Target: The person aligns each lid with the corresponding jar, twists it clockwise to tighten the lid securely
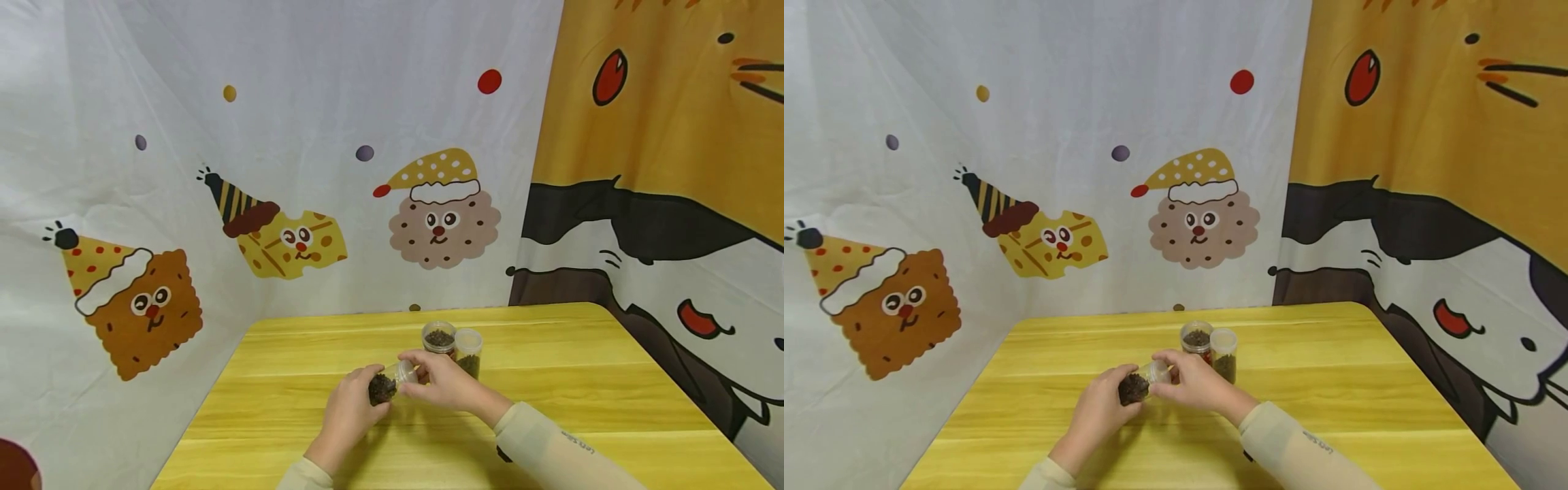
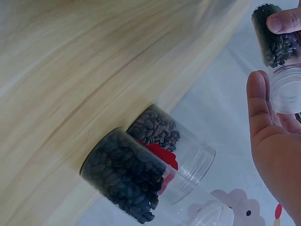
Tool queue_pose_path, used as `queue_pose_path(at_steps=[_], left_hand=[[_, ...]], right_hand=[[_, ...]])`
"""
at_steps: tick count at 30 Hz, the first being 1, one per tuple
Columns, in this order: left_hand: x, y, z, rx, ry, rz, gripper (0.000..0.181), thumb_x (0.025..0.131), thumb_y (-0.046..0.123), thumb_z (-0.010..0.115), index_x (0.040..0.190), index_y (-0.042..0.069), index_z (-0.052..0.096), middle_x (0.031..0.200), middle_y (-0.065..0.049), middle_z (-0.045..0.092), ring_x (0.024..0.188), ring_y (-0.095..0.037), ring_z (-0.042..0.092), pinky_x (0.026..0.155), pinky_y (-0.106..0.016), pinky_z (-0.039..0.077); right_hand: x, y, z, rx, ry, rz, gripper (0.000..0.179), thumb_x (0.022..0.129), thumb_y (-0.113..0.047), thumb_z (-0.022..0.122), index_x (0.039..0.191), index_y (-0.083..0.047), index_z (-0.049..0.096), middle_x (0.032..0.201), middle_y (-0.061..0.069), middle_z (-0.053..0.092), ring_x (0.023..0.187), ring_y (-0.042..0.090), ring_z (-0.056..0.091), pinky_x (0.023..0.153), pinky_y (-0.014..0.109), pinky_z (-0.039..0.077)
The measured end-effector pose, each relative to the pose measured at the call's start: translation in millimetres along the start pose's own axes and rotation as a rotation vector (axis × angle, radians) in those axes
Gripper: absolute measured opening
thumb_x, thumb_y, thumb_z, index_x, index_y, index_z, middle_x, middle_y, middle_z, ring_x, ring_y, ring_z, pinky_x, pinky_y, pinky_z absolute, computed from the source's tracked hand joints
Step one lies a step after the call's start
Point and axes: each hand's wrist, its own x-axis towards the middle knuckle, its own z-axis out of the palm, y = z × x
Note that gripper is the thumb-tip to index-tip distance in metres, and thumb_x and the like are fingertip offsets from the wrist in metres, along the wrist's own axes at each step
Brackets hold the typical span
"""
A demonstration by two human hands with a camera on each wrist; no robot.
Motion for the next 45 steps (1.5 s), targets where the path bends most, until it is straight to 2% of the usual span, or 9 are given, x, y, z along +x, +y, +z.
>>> queue_pose_path(at_steps=[6,10,14,20,29,33,37,42,45], left_hand=[[0.4,2.2,0.2,0.000,0.007,0.002,0.064,0.073,0.024,0.099,0.129,0.012,0.073,0.118,-0.015,0.078,0.104,-0.033,0.077,0.085,-0.050,0.066],[0.1,2.3,0.9,-0.006,0.002,0.003,0.064,0.072,0.024,0.100,0.129,0.012,0.073,0.119,-0.015,0.078,0.104,-0.034,0.077,0.085,-0.051,0.066],[-0.5,2.8,1.5,-0.007,-0.004,-0.001,0.065,0.072,0.024,0.100,0.129,0.012,0.073,0.119,-0.015,0.078,0.104,-0.034,0.077,0.086,-0.051,0.065],[-1.4,4.1,0.7,-0.011,-0.015,-0.002,0.065,0.072,0.023,0.100,0.130,0.012,0.072,0.119,-0.015,0.078,0.105,-0.034,0.077,0.085,-0.052,0.065],[-1.3,4.8,-0.7,0.001,-0.011,0.001,0.064,0.072,0.023,0.100,0.129,0.013,0.073,0.119,-0.014,0.078,0.104,-0.033,0.077,0.083,-0.051,0.066],[0.4,4.1,-1.8,0.000,-0.027,-0.001,0.064,0.073,0.024,0.099,0.130,0.013,0.072,0.120,-0.015,0.078,0.105,-0.033,0.077,0.084,-0.051,0.066],[2.8,1.7,-3.9,-0.027,-0.071,-0.017,0.066,0.074,0.025,0.099,0.132,0.011,0.072,0.123,-0.015,0.077,0.107,-0.033,0.076,0.087,-0.051,0.065],[4.0,-0.5,-5.7,-0.079,-0.115,-0.020,0.066,0.074,0.024,0.099,0.132,0.008,0.072,0.125,-0.015,0.077,0.111,-0.034,0.075,0.093,-0.053,0.063],[3.2,-0.3,-4.2,-0.050,-0.093,-0.003,0.066,0.074,0.024,0.099,0.131,0.009,0.072,0.123,-0.015,0.078,0.109,-0.033,0.076,0.091,-0.052,0.064]], right_hand=[[0.5,1.1,1.1,-0.061,0.027,-0.032,0.074,0.099,-0.047,0.076,0.160,-0.017,0.047,0.145,0.005,0.066,0.113,0.017,0.071,0.094,0.033,0.062],[0.7,0.9,1.7,-0.121,0.042,-0.087,0.078,0.095,-0.040,0.082,0.161,-0.020,0.046,0.160,0.003,0.056,0.121,0.023,0.068,0.098,0.040,0.062],[-0.4,-0.4,1.0,-0.144,0.033,-0.109,0.068,0.095,-0.031,0.084,0.156,-0.020,0.055,0.155,0.002,0.061,0.119,0.023,0.069,0.096,0.041,0.063],[-1.4,-2.5,0.0,-0.113,0.008,-0.094,0.060,0.097,-0.029,0.082,0.150,-0.013,0.059,0.145,0.007,0.066,0.109,0.019,0.071,0.090,0.041,0.065],[-1.9,0.0,-0.2,-0.046,-0.012,-0.042,0.059,0.100,-0.038,0.077,0.152,-0.019,0.057,0.123,0.000,0.073,0.097,0.006,0.071,0.085,0.025,0.061],[-2.1,1.1,0.3,-0.078,-0.003,-0.054,0.069,0.098,-0.042,0.078,0.158,-0.021,0.051,0.139,0.002,0.068,0.108,0.014,0.072,0.092,0.032,0.063],[-2.7,2.1,0.4,-0.129,0.009,-0.102,0.078,0.095,-0.038,0.083,0.162,-0.025,0.046,0.160,0.002,0.055,0.122,0.023,0.068,0.099,0.044,0.062],[-2.8,3.8,0.9,-0.154,0.009,-0.146,0.067,0.096,-0.024,0.083,0.156,-0.022,0.054,0.155,0.002,0.060,0.117,0.019,0.069,0.096,0.042,0.063],[-2.9,4.3,0.6,-0.129,0.003,-0.128,0.062,0.097,-0.024,0.082,0.153,-0.021,0.057,0.150,0.002,0.063,0.110,0.016,0.071,0.093,0.040,0.064]])
